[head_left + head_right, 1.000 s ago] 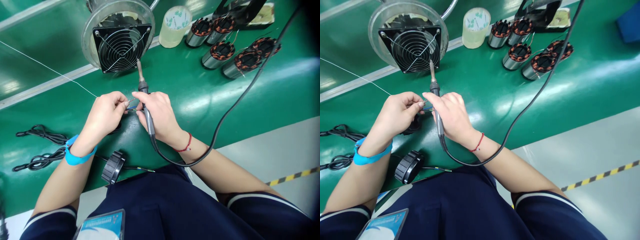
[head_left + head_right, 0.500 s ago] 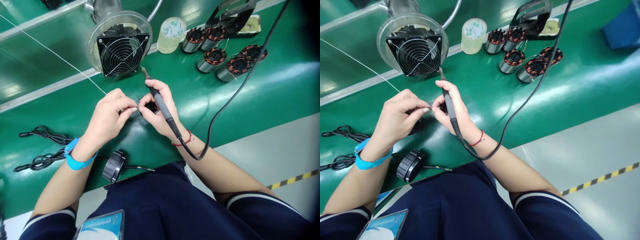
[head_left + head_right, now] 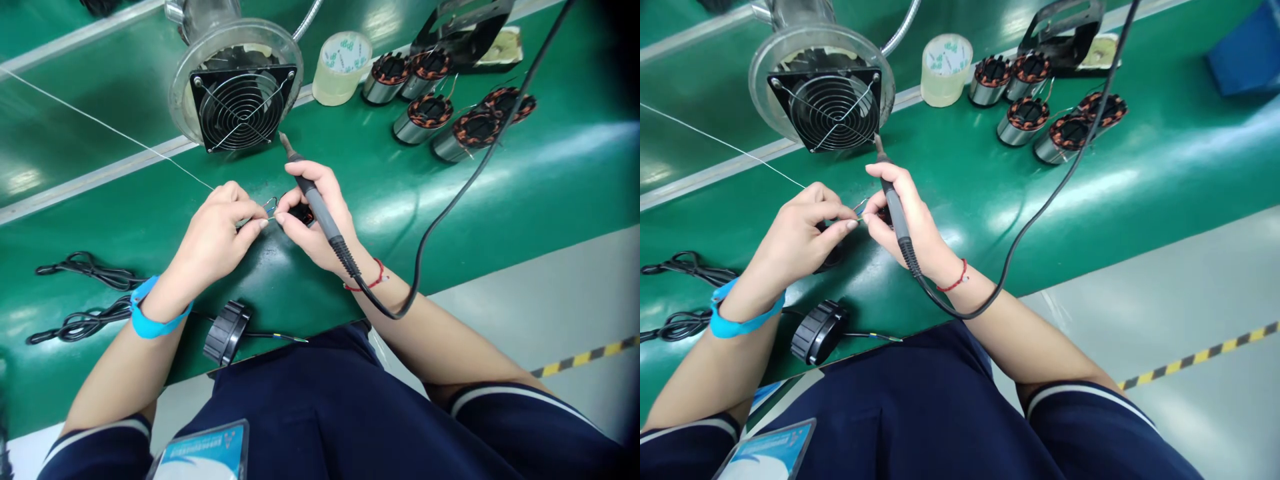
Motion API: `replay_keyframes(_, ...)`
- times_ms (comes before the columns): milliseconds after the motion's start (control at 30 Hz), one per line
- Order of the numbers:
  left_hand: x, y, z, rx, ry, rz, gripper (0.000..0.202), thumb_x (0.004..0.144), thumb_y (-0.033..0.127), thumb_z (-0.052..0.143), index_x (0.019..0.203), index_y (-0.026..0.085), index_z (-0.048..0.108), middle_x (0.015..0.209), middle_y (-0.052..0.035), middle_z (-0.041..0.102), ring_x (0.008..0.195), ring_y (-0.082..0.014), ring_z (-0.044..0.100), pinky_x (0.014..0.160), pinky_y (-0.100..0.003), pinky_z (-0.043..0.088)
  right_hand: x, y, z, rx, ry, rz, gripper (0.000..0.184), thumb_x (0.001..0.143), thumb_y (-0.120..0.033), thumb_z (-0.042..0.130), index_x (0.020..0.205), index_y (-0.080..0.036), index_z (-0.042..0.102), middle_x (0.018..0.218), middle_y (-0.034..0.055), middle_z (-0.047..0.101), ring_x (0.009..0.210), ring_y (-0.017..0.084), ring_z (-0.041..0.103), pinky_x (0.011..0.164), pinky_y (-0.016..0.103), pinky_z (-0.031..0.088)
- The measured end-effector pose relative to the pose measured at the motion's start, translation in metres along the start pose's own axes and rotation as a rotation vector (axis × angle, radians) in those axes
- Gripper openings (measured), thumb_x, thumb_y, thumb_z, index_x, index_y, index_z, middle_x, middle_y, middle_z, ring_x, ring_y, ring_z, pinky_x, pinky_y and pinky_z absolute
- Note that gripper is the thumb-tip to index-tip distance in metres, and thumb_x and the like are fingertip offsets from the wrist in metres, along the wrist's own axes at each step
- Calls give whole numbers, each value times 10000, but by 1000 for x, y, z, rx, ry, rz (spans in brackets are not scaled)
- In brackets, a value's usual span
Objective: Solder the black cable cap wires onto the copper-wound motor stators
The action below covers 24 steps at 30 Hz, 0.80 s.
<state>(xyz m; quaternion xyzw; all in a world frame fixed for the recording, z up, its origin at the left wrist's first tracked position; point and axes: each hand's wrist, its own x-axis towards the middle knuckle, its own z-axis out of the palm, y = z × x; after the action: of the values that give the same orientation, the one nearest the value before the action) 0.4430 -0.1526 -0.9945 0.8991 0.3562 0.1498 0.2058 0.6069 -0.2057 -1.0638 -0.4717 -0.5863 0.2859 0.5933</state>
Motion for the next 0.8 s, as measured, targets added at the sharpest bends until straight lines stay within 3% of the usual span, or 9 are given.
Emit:
replay_keyframes(200, 1, 5, 4, 5, -48, -167, 166, 865, 212, 568, 846, 194, 732, 877, -37, 623, 853, -180, 580, 760, -327, 444, -6, -20, -26, -155, 84, 37, 316, 934, -239, 545, 1249, -238, 555, 793, -19, 700, 750, 134, 681, 735, 296, 594)
replay_keyframes(367, 0, 13, 8, 12, -90, -216, 175, 873, 215, 566, 851, 192, 738, 887, -36, 659, 840, -183, 599, 732, -321, 439, -35, -25, -37, -304, 197, -168, 245, 893, -259, 625, 1137, -276, 643, 968, 24, 715, 766, 169, 685, 718, 352, 593)
replay_keyframes(467, 0, 19, 13, 53, -80, -211, 190, 869, 192, 553, 815, 187, 735, 863, -35, 658, 806, -176, 601, 713, -318, 432, -53, -19, -37, -286, 310, -235, 274, 853, -236, 663, 1124, -272, 647, 873, 26, 702, 639, 156, 645, 568, 324, 554)
replay_keyframes(600, 1, 25, 18, 123, -51, -194, 196, 854, 171, 549, 752, 182, 716, 813, -37, 642, 786, -176, 602, 700, -316, 426, -66, -12, -39, -236, 347, -256, 245, 858, -256, 654, 1103, -256, 658, 739, 18, 655, 506, 122, 577, 413, 272, 462)
replay_keyframes(800, -1, 26, 18, 125, -10, -192, 185, 839, 161, 551, 731, 195, 696, 812, -25, 649, 782, -169, 607, 683, -302, 433, -67, -10, -41, -209, 361, -239, 218, 862, -252, 644, 1079, -247, 667, 704, 12, 642, 509, 123, 595, 421, 267, 474)
